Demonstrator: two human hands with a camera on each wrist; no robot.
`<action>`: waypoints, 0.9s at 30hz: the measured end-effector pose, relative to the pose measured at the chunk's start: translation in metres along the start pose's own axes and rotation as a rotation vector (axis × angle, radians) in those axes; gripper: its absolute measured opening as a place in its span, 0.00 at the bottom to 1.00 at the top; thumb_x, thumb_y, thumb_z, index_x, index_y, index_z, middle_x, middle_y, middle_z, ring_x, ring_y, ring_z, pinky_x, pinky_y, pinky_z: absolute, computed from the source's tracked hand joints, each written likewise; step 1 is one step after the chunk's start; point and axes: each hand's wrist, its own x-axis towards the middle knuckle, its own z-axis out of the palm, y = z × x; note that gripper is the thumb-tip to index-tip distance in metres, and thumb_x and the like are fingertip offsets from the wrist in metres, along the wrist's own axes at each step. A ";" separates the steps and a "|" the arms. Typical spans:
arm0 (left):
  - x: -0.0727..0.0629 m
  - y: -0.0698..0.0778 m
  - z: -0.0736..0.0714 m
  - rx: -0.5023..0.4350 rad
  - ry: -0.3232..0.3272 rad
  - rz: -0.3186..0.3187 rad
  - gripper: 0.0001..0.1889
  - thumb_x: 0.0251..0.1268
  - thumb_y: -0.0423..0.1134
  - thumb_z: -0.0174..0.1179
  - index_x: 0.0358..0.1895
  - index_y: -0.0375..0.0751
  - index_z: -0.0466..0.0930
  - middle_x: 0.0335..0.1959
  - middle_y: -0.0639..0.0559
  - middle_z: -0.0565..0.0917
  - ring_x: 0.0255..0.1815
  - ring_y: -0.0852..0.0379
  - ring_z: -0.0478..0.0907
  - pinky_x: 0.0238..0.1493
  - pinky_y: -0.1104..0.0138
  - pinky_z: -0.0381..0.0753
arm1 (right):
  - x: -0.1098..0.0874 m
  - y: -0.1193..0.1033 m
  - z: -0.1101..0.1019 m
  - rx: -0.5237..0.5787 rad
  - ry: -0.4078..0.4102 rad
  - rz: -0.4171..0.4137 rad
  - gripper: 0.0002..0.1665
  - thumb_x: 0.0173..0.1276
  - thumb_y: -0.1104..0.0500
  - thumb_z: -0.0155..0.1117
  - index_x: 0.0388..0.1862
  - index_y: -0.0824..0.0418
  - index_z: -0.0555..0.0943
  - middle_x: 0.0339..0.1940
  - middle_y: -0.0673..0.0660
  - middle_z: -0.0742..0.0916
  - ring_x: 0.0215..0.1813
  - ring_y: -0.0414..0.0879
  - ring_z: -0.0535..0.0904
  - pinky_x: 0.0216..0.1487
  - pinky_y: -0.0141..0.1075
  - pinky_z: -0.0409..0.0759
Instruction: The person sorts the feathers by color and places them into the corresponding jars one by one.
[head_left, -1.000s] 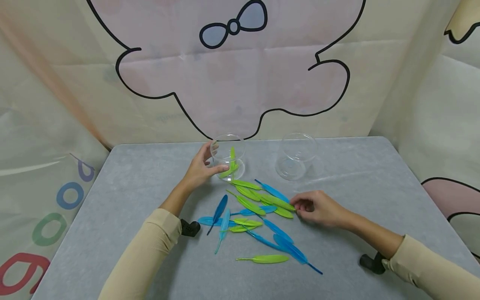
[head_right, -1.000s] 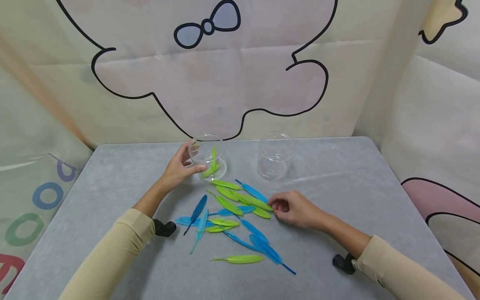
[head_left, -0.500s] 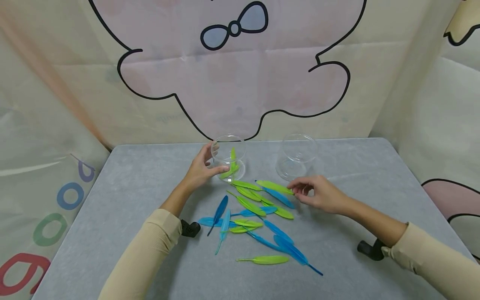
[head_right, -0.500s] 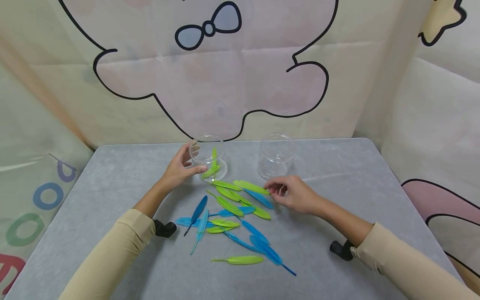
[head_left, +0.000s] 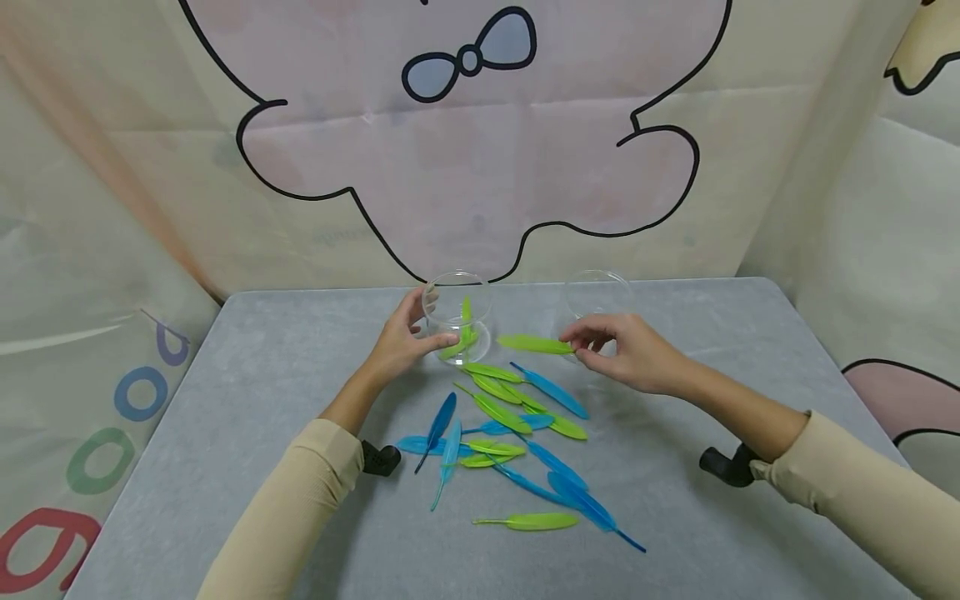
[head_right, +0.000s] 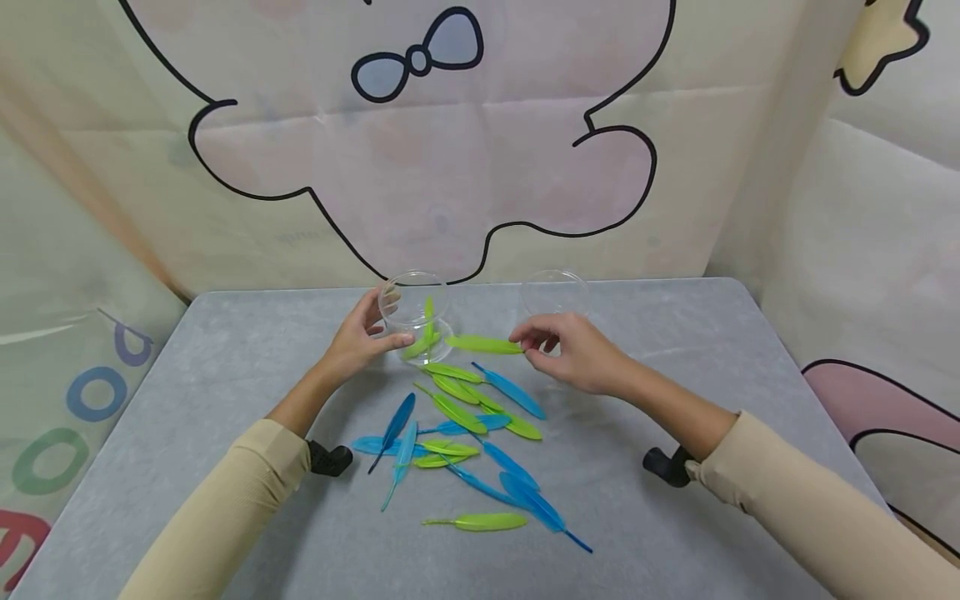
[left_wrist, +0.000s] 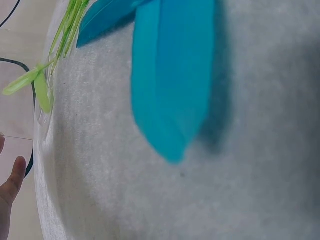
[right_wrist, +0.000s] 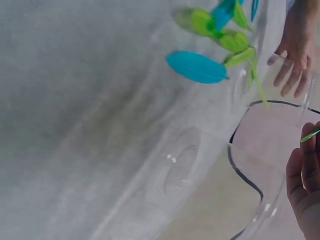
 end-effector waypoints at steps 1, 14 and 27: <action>0.000 0.000 0.000 0.003 0.001 -0.003 0.45 0.60 0.40 0.72 0.77 0.46 0.55 0.74 0.40 0.65 0.75 0.45 0.62 0.70 0.42 0.60 | 0.002 -0.001 -0.001 0.003 -0.001 -0.004 0.15 0.63 0.74 0.67 0.47 0.61 0.86 0.37 0.46 0.88 0.37 0.38 0.81 0.40 0.33 0.83; 0.000 -0.002 -0.001 0.012 0.000 -0.010 0.45 0.60 0.40 0.72 0.77 0.45 0.54 0.74 0.41 0.65 0.75 0.44 0.62 0.70 0.41 0.61 | 0.027 -0.017 -0.015 0.030 0.022 -0.011 0.14 0.64 0.72 0.67 0.47 0.61 0.86 0.39 0.49 0.88 0.39 0.40 0.82 0.40 0.33 0.82; 0.000 0.000 0.000 0.010 0.003 -0.008 0.46 0.60 0.39 0.72 0.77 0.43 0.54 0.75 0.44 0.65 0.75 0.44 0.61 0.70 0.42 0.61 | 0.051 -0.023 -0.024 -0.014 0.038 0.011 0.12 0.65 0.71 0.66 0.46 0.63 0.85 0.37 0.50 0.88 0.39 0.41 0.82 0.41 0.34 0.81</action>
